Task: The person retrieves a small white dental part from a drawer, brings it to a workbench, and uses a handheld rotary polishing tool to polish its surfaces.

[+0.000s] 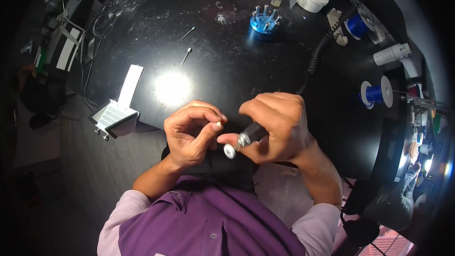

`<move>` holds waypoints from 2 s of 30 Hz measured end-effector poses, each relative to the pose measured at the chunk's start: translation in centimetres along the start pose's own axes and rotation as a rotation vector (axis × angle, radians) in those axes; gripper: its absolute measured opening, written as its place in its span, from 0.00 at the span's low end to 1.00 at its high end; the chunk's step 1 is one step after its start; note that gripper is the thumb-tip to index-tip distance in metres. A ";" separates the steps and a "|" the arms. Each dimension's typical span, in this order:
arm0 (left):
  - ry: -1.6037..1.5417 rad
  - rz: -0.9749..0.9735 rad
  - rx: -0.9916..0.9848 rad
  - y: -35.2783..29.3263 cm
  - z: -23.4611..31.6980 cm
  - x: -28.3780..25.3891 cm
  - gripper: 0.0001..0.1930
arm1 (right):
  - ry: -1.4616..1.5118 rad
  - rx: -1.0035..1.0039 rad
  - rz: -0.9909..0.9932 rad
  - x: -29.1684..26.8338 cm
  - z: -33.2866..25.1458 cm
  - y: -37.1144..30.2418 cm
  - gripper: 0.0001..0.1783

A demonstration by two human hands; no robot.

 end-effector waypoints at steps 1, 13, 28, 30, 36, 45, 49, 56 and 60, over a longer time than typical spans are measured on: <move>0.008 -0.004 0.003 -0.1 0.0 -0.1 0.01 | -0.125 0.037 -0.019 0.4 0.7 -0.6 0.32; 0.011 -0.016 -0.001 0.0 0.0 -0.5 0.02 | -0.341 0.105 -0.064 0.9 1.2 -0.2 0.43; 0.072 -0.038 0.025 0.2 0.4 -0.7 0.02 | -0.426 0.122 -0.099 0.6 0.6 0.1 0.40; 0.113 -0.052 0.029 0.2 0.4 -0.8 0.02 | -0.440 0.124 -0.108 0.6 0.6 0.1 0.39; 0.240 -0.049 0.061 0.3 1.3 -0.8 0.02 | -0.478 0.127 -0.095 0.5 0.5 0.1 0.37; 0.276 -0.044 0.100 0.2 1.3 -1.1 0.02 | -0.455 0.105 -0.078 0.5 0.5 0.2 0.38; -0.143 0.013 -0.204 -0.1 0.3 -1.4 0.02 | -0.352 0.059 0.001 -0.1 1.1 -0.2 0.38; -0.161 -0.068 -0.174 -0.1 0.2 -1.0 0.04 | -0.238 0.069 0.081 0.2 0.6 0.0 0.34; -0.044 -0.078 -0.095 -0.2 0.2 -0.9 0.05 | -0.220 0.070 0.091 0.3 0.8 -0.4 0.33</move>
Point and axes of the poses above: each hand's wrist, its own y-axis towards the middle knuckle, its own x-axis out of the palm, z = x × y, the point moved 4 cm from there along y, towards the middle knuckle, and after that the axes turned 3 degrees about -z, right-handed, at the moved point
